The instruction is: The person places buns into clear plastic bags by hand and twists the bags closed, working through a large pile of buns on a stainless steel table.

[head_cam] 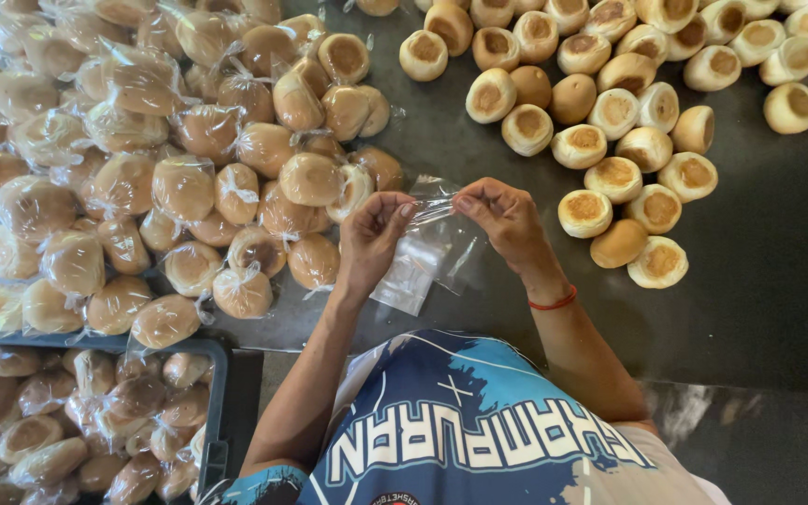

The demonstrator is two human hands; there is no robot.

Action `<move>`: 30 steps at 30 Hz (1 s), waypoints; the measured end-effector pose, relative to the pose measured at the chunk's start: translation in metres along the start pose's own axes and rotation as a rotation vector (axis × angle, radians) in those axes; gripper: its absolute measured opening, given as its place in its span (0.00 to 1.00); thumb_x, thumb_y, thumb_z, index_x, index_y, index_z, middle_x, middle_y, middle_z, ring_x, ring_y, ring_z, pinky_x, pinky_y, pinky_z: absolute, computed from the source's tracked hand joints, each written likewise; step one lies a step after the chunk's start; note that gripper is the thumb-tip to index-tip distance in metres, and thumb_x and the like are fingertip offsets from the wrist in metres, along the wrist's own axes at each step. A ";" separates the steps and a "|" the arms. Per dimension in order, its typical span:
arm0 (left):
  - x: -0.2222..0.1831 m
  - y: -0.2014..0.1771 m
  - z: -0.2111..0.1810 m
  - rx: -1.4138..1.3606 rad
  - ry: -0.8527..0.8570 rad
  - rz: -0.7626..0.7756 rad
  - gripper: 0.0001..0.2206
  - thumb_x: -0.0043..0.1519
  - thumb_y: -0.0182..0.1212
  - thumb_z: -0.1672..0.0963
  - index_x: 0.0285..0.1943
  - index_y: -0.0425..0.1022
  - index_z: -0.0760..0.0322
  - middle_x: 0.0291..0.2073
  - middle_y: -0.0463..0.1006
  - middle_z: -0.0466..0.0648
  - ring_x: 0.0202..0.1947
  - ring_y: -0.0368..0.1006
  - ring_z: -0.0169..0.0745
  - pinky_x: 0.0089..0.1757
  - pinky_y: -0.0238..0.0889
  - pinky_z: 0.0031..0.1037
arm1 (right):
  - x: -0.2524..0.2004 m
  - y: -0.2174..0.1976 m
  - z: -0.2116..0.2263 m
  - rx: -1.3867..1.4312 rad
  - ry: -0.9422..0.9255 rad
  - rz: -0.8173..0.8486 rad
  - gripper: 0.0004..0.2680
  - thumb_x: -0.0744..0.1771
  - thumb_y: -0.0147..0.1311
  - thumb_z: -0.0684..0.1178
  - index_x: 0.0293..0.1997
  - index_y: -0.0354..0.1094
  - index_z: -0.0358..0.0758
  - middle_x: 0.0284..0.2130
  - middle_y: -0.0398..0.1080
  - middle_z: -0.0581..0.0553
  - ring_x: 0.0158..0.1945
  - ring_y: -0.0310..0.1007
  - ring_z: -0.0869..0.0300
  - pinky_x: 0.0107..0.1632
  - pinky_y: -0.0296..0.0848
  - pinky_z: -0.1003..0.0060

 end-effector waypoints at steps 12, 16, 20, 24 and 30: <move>-0.017 0.025 0.002 -0.225 -0.028 -0.110 0.24 0.63 0.62 0.62 0.69 0.62 0.66 0.40 0.83 0.49 0.39 0.77 0.29 0.41 0.71 0.18 | -0.036 0.051 0.043 -0.666 -0.555 -0.204 0.04 0.68 0.61 0.42 0.40 0.70 0.37 0.36 0.73 0.45 0.44 0.73 0.59 0.50 0.71 0.64; -0.016 0.022 0.040 -0.452 -0.098 -0.051 0.17 0.66 0.62 0.64 0.63 0.69 0.76 0.39 0.82 0.51 0.39 0.77 0.32 0.43 0.72 0.22 | -0.027 0.029 -0.013 0.058 -0.140 -0.163 0.07 0.65 0.64 0.38 0.33 0.65 0.38 0.36 0.72 0.47 0.42 0.73 0.63 0.48 0.73 0.68; -0.014 0.020 0.058 -0.387 -0.152 -0.022 0.15 0.64 0.64 0.64 0.59 0.70 0.73 0.34 0.80 0.49 0.37 0.77 0.33 0.44 0.73 0.24 | -0.029 0.017 -0.062 0.689 0.147 -0.154 0.06 0.66 0.60 0.35 0.34 0.67 0.38 0.38 0.72 0.45 0.40 0.73 0.62 0.46 0.73 0.67; -0.015 0.018 0.061 -0.445 -0.200 -0.003 0.13 0.63 0.63 0.64 0.56 0.72 0.70 0.37 0.79 0.45 0.38 0.76 0.31 0.46 0.74 0.25 | -0.031 0.005 -0.066 0.572 0.057 -0.171 0.04 0.66 0.60 0.36 0.36 0.68 0.37 0.38 0.73 0.46 0.41 0.73 0.64 0.49 0.74 0.70; -0.024 0.038 0.032 -0.634 -0.130 0.187 0.04 0.65 0.61 0.63 0.47 0.76 0.68 0.44 0.78 0.43 0.47 0.75 0.31 0.52 0.71 0.25 | -0.030 -0.007 -0.076 0.469 0.106 -0.291 0.02 0.66 0.58 0.37 0.39 0.69 0.36 0.33 0.76 0.45 0.34 0.72 0.66 0.40 0.72 0.72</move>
Point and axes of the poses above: each hand's wrist, its own x-axis towards the middle knuckle, its own y-axis out of the palm, z = x × y, the point moved 9 cm from there along x, towards the middle knuckle
